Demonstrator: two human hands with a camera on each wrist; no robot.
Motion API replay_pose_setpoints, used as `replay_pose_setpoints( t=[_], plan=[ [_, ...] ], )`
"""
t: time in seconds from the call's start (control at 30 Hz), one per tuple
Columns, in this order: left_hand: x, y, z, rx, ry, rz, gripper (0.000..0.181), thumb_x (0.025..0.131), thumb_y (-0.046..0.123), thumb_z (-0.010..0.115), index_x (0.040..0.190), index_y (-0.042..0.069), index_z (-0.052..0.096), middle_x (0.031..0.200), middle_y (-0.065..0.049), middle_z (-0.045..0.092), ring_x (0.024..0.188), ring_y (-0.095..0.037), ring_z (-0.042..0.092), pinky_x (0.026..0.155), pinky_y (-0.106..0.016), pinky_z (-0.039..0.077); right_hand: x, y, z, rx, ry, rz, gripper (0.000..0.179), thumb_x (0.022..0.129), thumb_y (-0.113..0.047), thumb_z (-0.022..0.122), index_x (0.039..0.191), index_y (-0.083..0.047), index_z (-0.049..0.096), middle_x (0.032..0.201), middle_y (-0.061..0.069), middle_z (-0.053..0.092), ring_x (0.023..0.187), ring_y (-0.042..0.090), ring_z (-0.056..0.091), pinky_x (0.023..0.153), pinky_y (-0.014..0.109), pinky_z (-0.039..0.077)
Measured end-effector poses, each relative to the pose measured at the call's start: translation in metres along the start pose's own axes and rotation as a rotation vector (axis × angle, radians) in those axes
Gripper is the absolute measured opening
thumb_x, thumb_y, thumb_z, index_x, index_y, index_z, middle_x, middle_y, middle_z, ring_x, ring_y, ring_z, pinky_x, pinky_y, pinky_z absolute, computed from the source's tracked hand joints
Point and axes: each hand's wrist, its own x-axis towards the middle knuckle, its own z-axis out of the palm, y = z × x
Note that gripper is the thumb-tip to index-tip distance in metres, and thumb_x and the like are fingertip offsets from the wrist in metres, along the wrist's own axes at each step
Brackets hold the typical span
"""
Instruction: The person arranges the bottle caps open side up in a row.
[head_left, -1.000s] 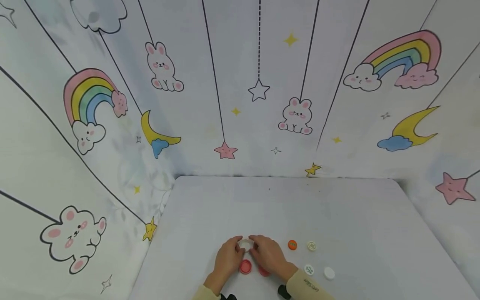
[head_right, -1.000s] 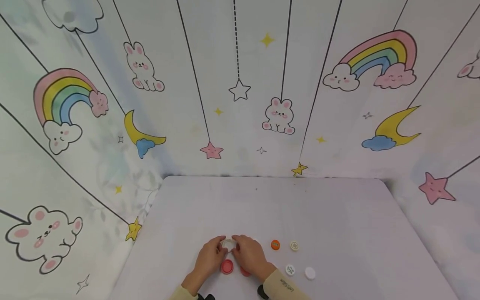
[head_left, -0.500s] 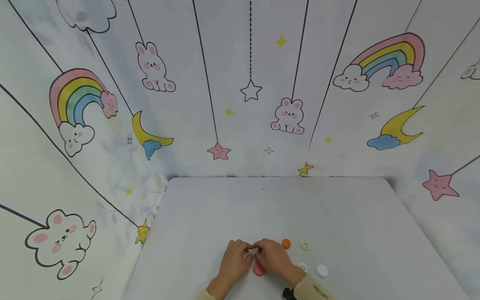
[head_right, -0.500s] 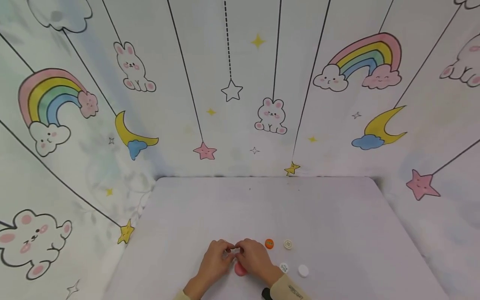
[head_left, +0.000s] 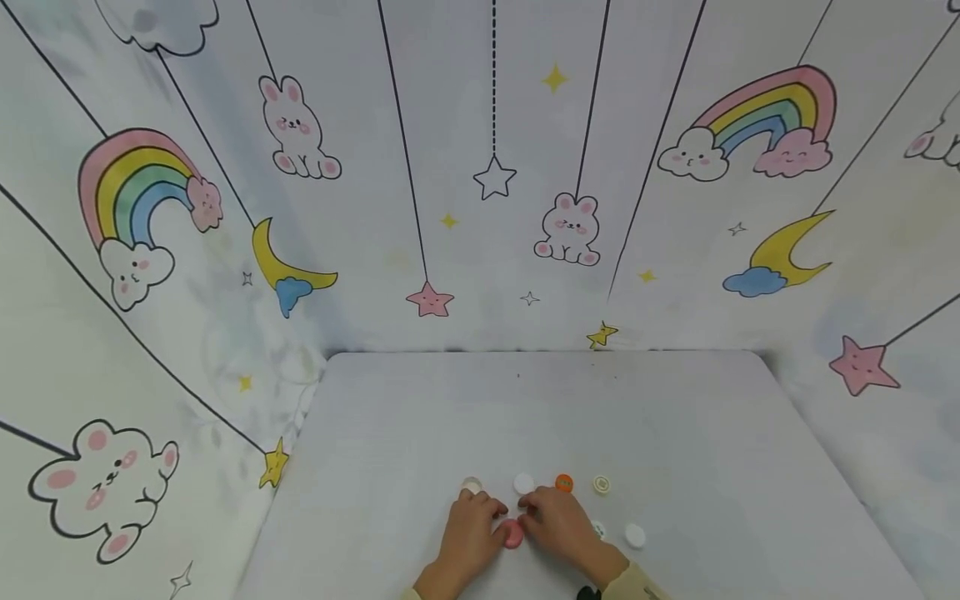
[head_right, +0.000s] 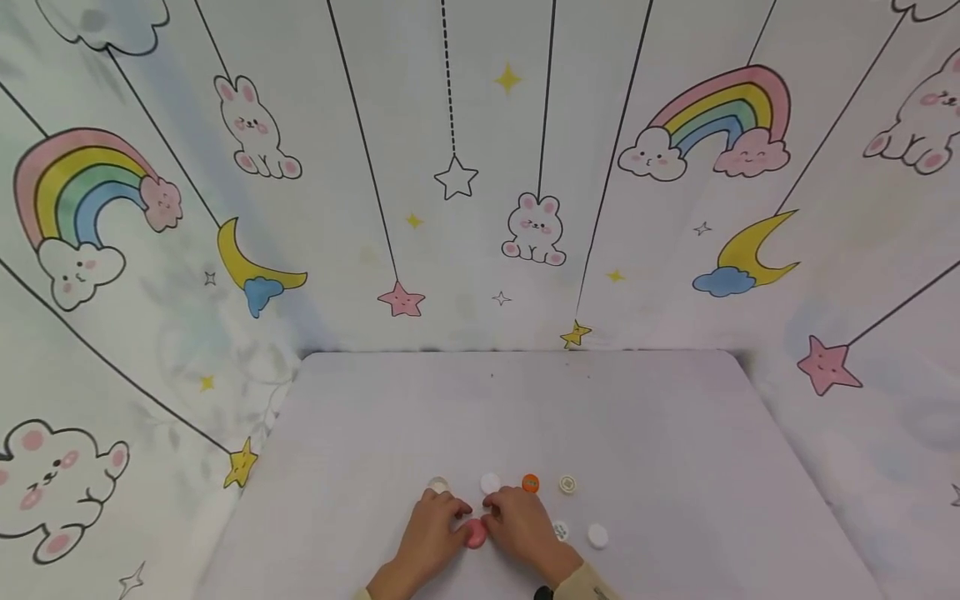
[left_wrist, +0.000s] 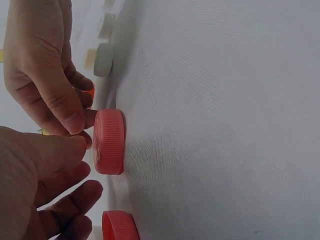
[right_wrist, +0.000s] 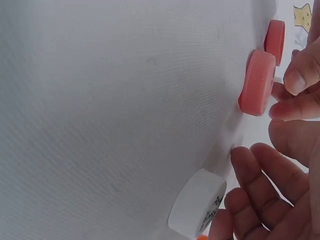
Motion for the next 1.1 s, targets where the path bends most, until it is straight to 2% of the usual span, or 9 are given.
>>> replay_pose_setpoints(
  t=[0.23, 0.6, 0.83, 1.1],
  plan=[
    [-0.001, 0.003, -0.001, 0.027, -0.029, 0.002, 0.021, 0.072, 0.022, 0.081, 0.091, 0.015, 0.074, 0.075, 0.009, 0.057, 0.075, -0.010, 0.042, 0.066, -0.028, 0.034, -0.005, 0.005, 0.003, -0.060, 0.021, -0.034, 0.016, 0.075, -0.017, 0.079, 0.091, -0.015, 0.075, 0.077, -0.013, 0.062, 0.068, 0.001, 0.050, 0.066, 0.031, 0.045],
    [-0.005, 0.003, -0.004, 0.067, -0.129, 0.023, 0.031, 0.069, 0.026, 0.085, 0.096, 0.018, 0.073, 0.077, 0.011, 0.056, 0.074, -0.008, 0.039, 0.064, -0.029, 0.028, -0.012, -0.001, -0.001, -0.097, 0.033, -0.069, 0.028, 0.068, -0.013, 0.082, 0.095, -0.015, 0.074, 0.081, -0.011, 0.060, 0.072, 0.006, 0.053, 0.069, 0.034, 0.042],
    [-0.002, 0.003, 0.002, 0.070, -0.128, 0.015, 0.029, 0.070, 0.028, 0.084, 0.095, 0.018, 0.074, 0.080, 0.011, 0.058, 0.076, -0.009, 0.041, 0.066, -0.030, 0.028, -0.012, -0.002, -0.004, -0.132, 0.024, -0.069, 0.030, 0.066, -0.014, 0.083, 0.095, -0.016, 0.075, 0.081, -0.009, 0.061, 0.074, 0.010, 0.056, 0.066, 0.033, 0.038],
    [-0.002, 0.009, 0.007, 0.080, -0.084, 0.056, 0.026, 0.070, 0.030, 0.084, 0.092, 0.019, 0.074, 0.079, 0.011, 0.060, 0.075, -0.009, 0.040, 0.066, -0.030, 0.028, -0.016, 0.004, -0.001, -0.155, 0.000, -0.079, 0.035, 0.064, -0.015, 0.083, 0.097, -0.020, 0.073, 0.080, -0.012, 0.056, 0.072, 0.008, 0.051, 0.066, 0.034, 0.037]
  ],
)
